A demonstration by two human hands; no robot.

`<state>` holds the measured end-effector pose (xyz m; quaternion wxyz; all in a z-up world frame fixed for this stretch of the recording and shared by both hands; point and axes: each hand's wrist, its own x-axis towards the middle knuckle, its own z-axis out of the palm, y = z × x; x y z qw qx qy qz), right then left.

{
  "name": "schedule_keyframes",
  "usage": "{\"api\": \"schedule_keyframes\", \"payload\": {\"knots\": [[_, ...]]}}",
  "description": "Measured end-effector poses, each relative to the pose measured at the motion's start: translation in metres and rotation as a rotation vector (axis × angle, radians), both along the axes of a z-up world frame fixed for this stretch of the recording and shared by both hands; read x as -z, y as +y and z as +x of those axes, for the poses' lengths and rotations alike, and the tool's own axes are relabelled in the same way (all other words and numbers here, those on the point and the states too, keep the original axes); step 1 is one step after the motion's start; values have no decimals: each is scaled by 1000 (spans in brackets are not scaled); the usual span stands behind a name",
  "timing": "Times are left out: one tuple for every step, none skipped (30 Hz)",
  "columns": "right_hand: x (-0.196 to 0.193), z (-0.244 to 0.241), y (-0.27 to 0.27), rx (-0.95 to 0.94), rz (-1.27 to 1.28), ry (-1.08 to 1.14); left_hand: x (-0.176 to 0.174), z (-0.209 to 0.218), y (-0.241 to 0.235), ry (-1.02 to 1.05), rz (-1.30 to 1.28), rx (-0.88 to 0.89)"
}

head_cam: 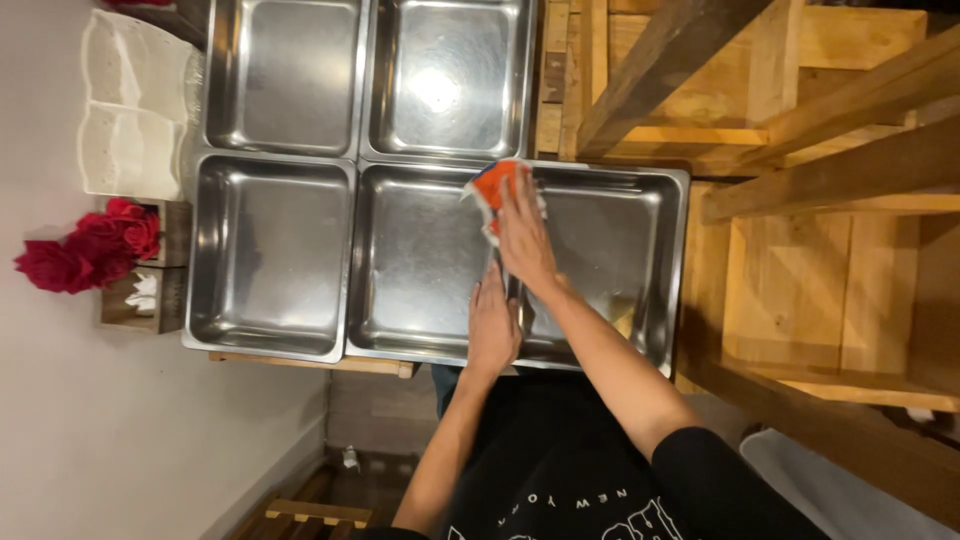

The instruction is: Cleaning wooden chairs and metal food trays in a restaurant dining area.

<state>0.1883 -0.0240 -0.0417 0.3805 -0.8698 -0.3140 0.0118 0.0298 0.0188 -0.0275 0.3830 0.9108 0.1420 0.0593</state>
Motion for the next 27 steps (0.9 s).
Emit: {"api": "schedule_keyframes", "payload": {"knots": [[-6,0,2,1,4,2,0,-1,1,2,4,1],[-11,0,5,21,13,-32,0,-2,2,3,15,8],[-16,4,3,39,15,-72,1,0,-2,-1,19,12],[-23,9,0,36,13,-74,2,1,-3,-4,16,9],[-29,11,0,86,6,-90,2,-2,-3,10,11,14],[-35,13,-1,136,0,-106,2,-5,-2,24,5,18],[-19,14,-7,141,-1,-107,1,-5,-3,23,4,24],[-4,15,-14,311,98,89,0,-4,-4,17,0,15],[11,20,-21,478,198,282,-1,0,-5,6,-5,8],[2,22,-31,483,199,276,-4,1,-6,1,-5,14],[-4,20,-40,533,375,194,-7,-2,-7,-5,-1,8],[-11,18,-50,578,550,109,-9,-4,-8,-10,4,3],[-15,19,-48,582,549,109,-11,-6,-8,-9,2,6],[-18,21,-47,515,617,182,-13,-7,-9,12,-16,11],[-21,21,-46,449,684,256,-15,-9,-10,34,-34,17],[-50,19,-37,454,683,257,-15,-10,-11,37,-35,22],[-79,20,-26,343,460,436,-15,-8,-10,28,-28,18],[-109,21,-16,221,233,603,-15,-6,-10,19,-22,14],[-90,22,-20,228,235,603,-14,-7,-11,20,-22,21],[-71,24,-24,90,70,92,-12,-7,-13,24,-14,21],[-52,25,-26,-62,-102,-411,-11,-8,-14,29,-5,16],[-39,30,-33,-59,-101,-410,-9,-8,-14,31,-4,19],[-26,34,-40,-3,-116,-355,-8,-9,-16,32,28,9],[-13,37,-48,52,-132,-300,-8,-11,-19,32,60,-1],[-8,39,-60,56,-133,-299,-11,-9,-18,33,60,4],[-3,41,-73,84,-158,-351,-14,-8,-18,47,91,12],[1,45,-86,114,-184,-407,-16,-5,-17,56,121,22]]}}
